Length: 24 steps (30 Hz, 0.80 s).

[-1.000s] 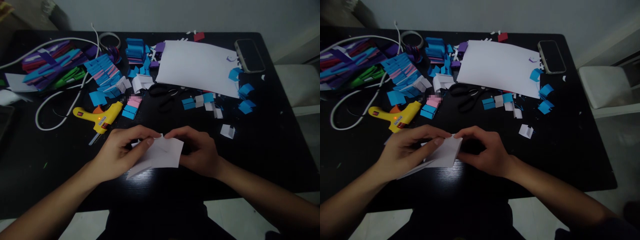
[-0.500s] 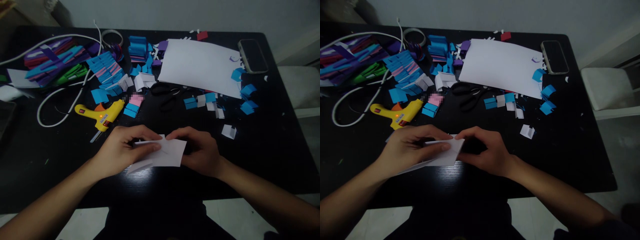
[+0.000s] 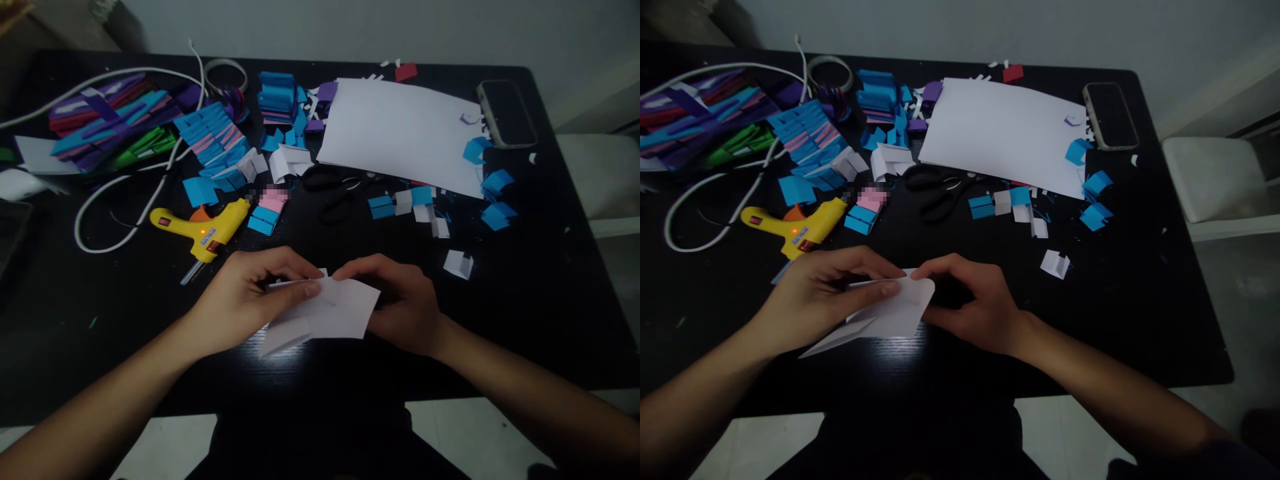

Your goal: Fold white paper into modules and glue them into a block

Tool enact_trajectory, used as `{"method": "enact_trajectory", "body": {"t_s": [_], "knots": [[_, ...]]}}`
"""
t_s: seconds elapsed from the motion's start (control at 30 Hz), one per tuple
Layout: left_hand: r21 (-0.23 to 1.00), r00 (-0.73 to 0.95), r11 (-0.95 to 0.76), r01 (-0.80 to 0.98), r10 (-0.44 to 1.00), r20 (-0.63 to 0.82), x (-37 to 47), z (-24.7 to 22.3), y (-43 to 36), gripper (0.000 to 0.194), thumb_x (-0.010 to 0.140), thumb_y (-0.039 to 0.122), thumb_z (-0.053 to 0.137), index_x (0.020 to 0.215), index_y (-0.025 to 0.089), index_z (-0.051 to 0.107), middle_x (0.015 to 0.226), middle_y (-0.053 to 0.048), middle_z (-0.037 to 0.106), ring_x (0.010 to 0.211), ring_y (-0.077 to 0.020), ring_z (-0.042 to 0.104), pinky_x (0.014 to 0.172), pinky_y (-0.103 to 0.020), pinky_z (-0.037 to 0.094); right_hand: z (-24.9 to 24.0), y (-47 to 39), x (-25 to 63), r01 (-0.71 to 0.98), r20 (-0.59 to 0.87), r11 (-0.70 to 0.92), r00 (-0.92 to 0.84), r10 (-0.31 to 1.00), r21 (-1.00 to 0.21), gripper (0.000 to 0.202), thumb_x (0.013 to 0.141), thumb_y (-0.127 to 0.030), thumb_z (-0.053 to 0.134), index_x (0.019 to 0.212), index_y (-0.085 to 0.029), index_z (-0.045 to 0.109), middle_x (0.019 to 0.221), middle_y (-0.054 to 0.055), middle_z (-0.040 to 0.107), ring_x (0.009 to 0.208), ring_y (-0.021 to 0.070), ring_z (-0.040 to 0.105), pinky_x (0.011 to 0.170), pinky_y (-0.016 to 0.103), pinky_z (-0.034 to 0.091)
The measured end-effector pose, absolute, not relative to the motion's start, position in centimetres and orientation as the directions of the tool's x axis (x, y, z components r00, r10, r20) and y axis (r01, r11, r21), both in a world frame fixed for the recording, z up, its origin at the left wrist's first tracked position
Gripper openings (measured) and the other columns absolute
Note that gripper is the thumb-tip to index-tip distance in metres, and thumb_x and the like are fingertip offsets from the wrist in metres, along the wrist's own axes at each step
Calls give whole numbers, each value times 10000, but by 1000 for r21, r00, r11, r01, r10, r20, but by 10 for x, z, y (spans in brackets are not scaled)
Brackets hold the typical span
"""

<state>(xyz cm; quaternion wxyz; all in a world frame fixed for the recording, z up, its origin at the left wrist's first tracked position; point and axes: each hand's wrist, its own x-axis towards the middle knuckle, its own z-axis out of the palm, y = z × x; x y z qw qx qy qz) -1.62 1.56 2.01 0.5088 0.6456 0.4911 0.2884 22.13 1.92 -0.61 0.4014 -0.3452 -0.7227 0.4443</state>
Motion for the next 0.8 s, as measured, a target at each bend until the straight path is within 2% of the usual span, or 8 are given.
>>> {"method": "enact_trajectory", "body": {"t_s": [0.23,0.6,0.7,0.8], "knots": [[938,361,-15,347,925,-119,-17,21,16,79,919,292,748,965,242,788,904,30,797,795,-98,730,689,-139,552,-5,19,221,138,283,376,-439,853,-916,330,773,-190,880,1064,-199,724,948,22,790,777,141,759,701,220,614],[921,417,-99,376,906,-73,-18,21,16,131,966,238,670,1062,253,758,953,37,785,807,-84,719,701,-153,537,-5,19,221,131,272,361,-440,856,-923,315,791,-191,863,1073,-199,722,972,26,796,788,140,759,723,233,625],[923,449,-95,374,889,-90,-18,21,15,120,934,270,717,1050,248,743,957,36,777,838,-94,721,715,-157,539,-5,19,221,123,277,363,-440,854,-924,315,788,-192,868,1068,-192,725,960,27,796,780,138,757,725,232,625],[922,439,-72,380,891,-111,-17,20,14,177,886,314,777,1044,252,727,929,44,772,809,-94,715,657,-151,522,-6,18,220,122,285,374,-450,847,-919,323,786,-186,870,1075,-188,726,968,33,797,786,140,760,720,229,623]]}}
